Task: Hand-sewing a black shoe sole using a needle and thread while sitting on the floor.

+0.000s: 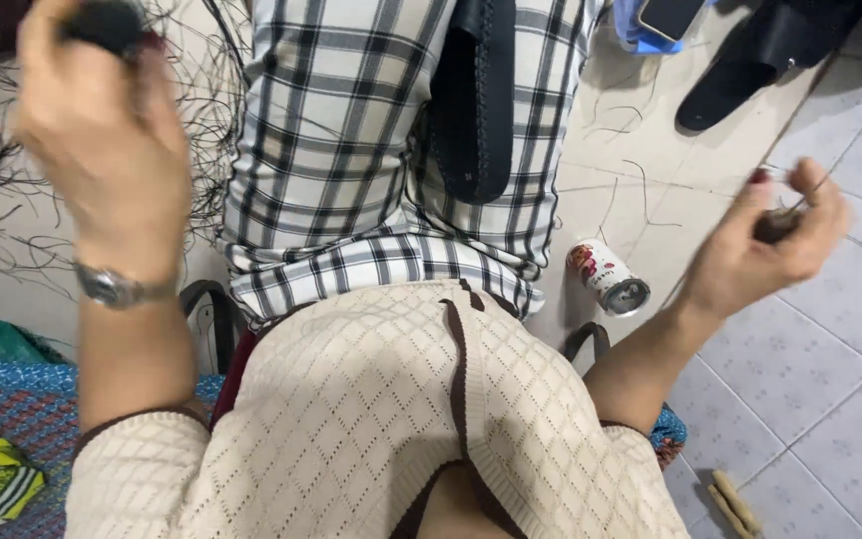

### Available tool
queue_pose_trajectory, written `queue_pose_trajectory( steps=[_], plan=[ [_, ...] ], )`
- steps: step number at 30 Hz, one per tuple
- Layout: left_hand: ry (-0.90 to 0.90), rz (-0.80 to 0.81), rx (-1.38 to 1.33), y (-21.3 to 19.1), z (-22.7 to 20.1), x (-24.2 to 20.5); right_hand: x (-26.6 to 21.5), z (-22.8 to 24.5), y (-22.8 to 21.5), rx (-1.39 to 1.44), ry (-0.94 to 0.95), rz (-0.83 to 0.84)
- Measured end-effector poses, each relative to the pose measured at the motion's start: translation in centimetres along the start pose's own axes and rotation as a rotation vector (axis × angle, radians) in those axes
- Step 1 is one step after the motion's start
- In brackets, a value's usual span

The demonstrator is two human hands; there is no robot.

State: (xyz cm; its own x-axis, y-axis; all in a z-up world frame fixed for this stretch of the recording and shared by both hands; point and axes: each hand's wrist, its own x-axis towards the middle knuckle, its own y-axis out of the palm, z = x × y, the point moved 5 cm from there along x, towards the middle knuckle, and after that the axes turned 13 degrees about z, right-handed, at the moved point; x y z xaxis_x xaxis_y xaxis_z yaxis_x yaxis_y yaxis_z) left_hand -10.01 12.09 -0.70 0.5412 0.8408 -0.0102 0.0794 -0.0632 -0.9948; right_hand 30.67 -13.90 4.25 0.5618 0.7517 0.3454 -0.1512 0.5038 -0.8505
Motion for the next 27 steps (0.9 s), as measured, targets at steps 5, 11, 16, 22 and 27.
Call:
queue_pose_trajectory(
  steps=[5,11,16,22,27],
  plan=[
    [0.700,0.286,-0.751,-1.1,-14.8,0.1,-2.1,8.9,6.1,0.792,-0.114,0.798],
    [0.557,0.275,-0.818,2.7,-15.5,0.9,-4.3,7.9,10.6,0.960,0.197,0.692],
    [0.463,0.204,-0.850,3.8,-15.8,0.9,-4.1,9.1,11.1,1.022,0.221,0.640],
    [0.360,0.056,-0.792,5.3,-16.3,0.4,-5.8,8.2,13.2,1.161,0.182,0.512],
    [0.454,0.075,-0.893,3.6,-15.2,0.1,-4.3,8.1,9.7,0.985,0.020,0.625]
  ],
)
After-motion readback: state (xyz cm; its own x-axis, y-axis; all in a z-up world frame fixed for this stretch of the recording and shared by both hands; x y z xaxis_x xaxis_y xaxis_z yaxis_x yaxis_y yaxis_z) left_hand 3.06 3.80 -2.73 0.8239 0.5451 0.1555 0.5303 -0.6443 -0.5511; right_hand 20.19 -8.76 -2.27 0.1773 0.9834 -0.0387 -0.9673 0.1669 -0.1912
